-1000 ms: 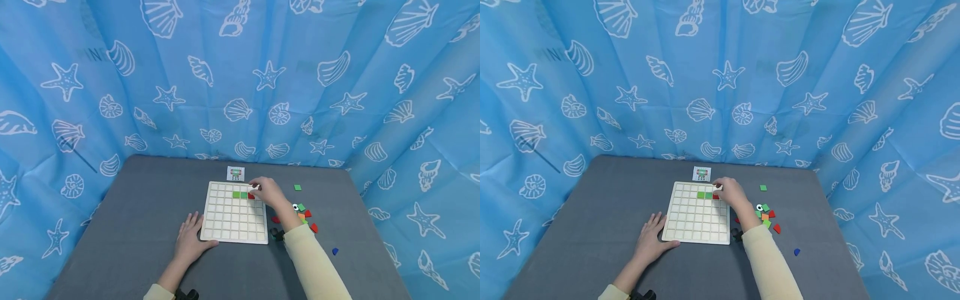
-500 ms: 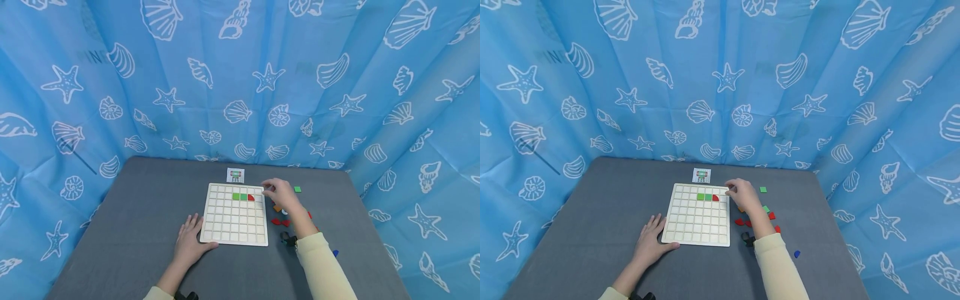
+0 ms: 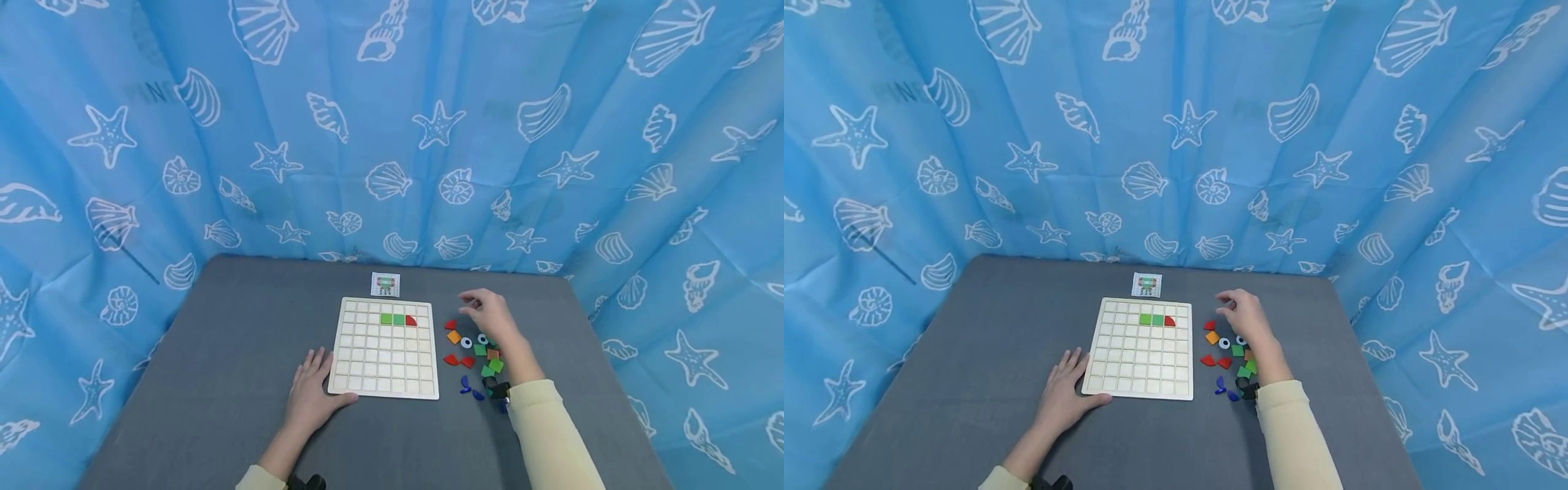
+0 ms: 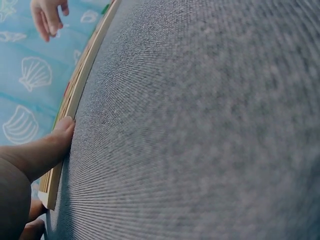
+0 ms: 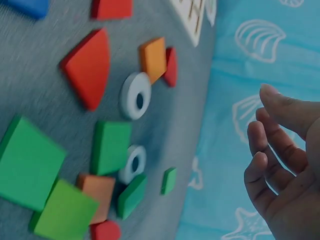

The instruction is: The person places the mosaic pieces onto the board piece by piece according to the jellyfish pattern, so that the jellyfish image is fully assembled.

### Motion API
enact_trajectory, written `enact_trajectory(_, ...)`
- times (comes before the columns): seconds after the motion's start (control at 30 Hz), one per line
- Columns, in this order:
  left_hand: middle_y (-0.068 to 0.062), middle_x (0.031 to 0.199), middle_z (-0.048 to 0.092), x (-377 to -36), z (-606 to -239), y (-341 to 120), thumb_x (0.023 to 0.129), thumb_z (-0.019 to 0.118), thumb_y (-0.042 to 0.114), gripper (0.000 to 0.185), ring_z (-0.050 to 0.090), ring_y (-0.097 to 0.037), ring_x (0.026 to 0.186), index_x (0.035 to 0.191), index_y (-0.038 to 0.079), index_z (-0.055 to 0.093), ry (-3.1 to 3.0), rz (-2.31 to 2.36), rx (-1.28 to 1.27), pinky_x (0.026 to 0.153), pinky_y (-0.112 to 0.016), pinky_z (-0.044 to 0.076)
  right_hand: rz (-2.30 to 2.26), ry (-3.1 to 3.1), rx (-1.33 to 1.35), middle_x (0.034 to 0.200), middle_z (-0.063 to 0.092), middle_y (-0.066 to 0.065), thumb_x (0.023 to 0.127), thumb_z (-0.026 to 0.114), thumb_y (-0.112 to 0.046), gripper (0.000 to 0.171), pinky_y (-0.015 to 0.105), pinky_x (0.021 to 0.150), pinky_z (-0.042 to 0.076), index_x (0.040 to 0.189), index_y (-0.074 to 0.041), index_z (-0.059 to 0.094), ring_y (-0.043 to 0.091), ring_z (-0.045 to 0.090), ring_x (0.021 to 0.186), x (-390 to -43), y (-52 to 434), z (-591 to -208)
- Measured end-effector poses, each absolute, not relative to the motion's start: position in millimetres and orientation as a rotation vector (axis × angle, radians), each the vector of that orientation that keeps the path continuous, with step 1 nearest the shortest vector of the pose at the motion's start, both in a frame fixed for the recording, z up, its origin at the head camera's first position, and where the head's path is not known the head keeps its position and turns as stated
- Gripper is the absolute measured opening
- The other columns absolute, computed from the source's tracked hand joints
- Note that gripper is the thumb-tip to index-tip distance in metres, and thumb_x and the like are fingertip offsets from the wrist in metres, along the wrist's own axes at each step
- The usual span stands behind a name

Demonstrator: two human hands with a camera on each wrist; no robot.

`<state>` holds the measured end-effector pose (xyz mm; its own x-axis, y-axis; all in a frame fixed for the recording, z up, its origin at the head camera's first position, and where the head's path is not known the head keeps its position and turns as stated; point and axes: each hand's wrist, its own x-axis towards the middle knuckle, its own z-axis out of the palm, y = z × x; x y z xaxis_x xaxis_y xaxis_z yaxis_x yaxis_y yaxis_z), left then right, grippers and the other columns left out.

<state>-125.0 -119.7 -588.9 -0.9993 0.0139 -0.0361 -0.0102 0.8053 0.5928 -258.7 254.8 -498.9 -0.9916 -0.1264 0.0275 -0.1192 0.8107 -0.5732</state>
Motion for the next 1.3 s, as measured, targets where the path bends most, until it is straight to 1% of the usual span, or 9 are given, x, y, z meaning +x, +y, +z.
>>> enact_trajectory(0.17, -0.019, 0.163, 0.031, -126, -588, -119, 0.066, 0.08, 0.07, 0.117, 0.019, -0.04, 0.154, 0.154, 0.004, 0.041, 2.958, 0.985, 0.028, 0.123, -0.06, 0.02, -0.938, 2.96, -0.162, 0.126, 0.064, 0.017, 0.095, 0.071, -0.013, 0.035, 0.041, 0.074, 0.056, 0.129, -0.006, 0.068, 0.031, 0.062, 0.103, -265, 274, -508)
enact_trajectory(0.3, -0.02, 0.163, 0.031, -125, -588, -120, 0.066, 0.081, 0.069, 0.116, 0.019, -0.041, 0.154, 0.154, 0.004, 0.041, 2.951, 0.976, 0.016, 0.123, -0.06, 0.02, -0.944, 2.924, -0.092, 0.133, 0.06, 0.021, 0.096, 0.07, -0.014, 0.038, 0.051, 0.087, 0.055, 0.134, -0.007, 0.065, 0.038, 0.059, 0.116, -271, 287, -519)
enact_trajectory(0.47, -0.02, 0.162, 0.032, -124, -587, -119, 0.065, 0.082, 0.069, 0.116, 0.02, -0.041, 0.154, 0.153, 0.004, 0.042, 2.96, 0.972, 0.005, 0.123, -0.061, 0.021, -0.953, 2.907, -0.026, 0.143, 0.052, 0.024, 0.097, 0.068, -0.013, 0.042, 0.061, 0.103, 0.046, 0.138, -0.007, 0.061, 0.045, 0.051, 0.129, -280, 304, -534)
enact_trajectory(0.73, -0.02, 0.162, 0.033, -124, -586, -117, 0.064, 0.082, 0.068, 0.117, 0.021, -0.042, 0.153, 0.153, 0.003, 0.042, 2.959, 0.982, 0.001, 0.122, -0.061, 0.022, -0.784, 2.939, -0.005, 0.154, 0.038, 0.03, 0.097, 0.065, -0.009, 0.048, 0.065, 0.117, 0.028, 0.143, 0.0, 0.053, 0.051, 0.032, 0.143, -290, 316, -548)
enact_trajectory(0.83, -0.02, 0.162, 0.033, -124, -587, -119, 0.064, 0.083, 0.068, 0.117, 0.021, -0.042, 0.153, 0.153, 0.003, 0.042, 2.964, 0.989, 0.006, 0.122, -0.061, 0.022, -0.742, 2.933, -0.007, 0.153, 0.041, 0.029, 0.098, 0.063, -0.008, 0.047, 0.065, 0.117, 0.029, 0.144, 0.0, 0.054, 0.05, 0.034, 0.142, -294, 316, -553)
enact_trajectory(0.93, -0.021, 0.162, 0.032, -125, -586, -120, 0.064, 0.083, 0.066, 0.116, 0.021, -0.042, 0.153, 0.153, 0.003, 0.043, 2.964, 0.996, 0.009, 0.122, -0.061, 0.021, -0.739, 2.933, 0.015, 0.143, 0.05, 0.028, 0.099, 0.064, -0.009, 0.04, 0.063, 0.112, 0.037, 0.137, -0.001, 0.06, 0.048, 0.044, 0.134, -292, 316, -554)
enact_trajectory(1.07, -0.02, 0.162, 0.032, -126, -585, -120, 0.064, 0.083, 0.067, 0.117, 0.02, -0.042, 0.153, 0.153, 0.004, 0.042, 2.953, 0.99, 0.004, 0.123, -0.061, 0.021, -0.744, 2.928, 0.062, 0.129, 0.058, 0.027, 0.099, 0.065, -0.01, 0.032, 0.057, 0.099, 0.05, 0.128, 0.002, 0.066, 0.043, 0.057, 0.118, -288, 314, -552)
enact_trajectory(1.17, -0.02, 0.162, 0.032, -126, -586, -120, 0.064, 0.082, 0.069, 0.117, 0.021, -0.041, 0.153, 0.153, 0.004, 0.042, 2.951, 0.983, 0.0, 0.123, -0.061, 0.021, -0.723, 2.927, 0.062, 0.123, 0.06, 0.026, 0.099, 0.065, -0.012, 0.032, 0.054, 0.094, 0.052, 0.126, 0.004, 0.066, 0.04, 0.06, 0.111, -287, 312, -550)
enact_trajectory(1.3, -0.021, 0.162, 0.033, -125, -588, -119, 0.063, 0.083, 0.068, 0.117, 0.022, -0.043, 0.153, 0.153, 0.004, 0.043, 2.954, 0.977, -0.004, 0.122, -0.062, 0.022, -0.718, 2.942, 0.026, 0.122, 0.06, 0.025, 0.099, 0.066, -0.016, 0.032, 0.053, 0.091, 0.052, 0.125, 0.002, 0.067, 0.038, 0.059, 0.108, -286, 306, -543)
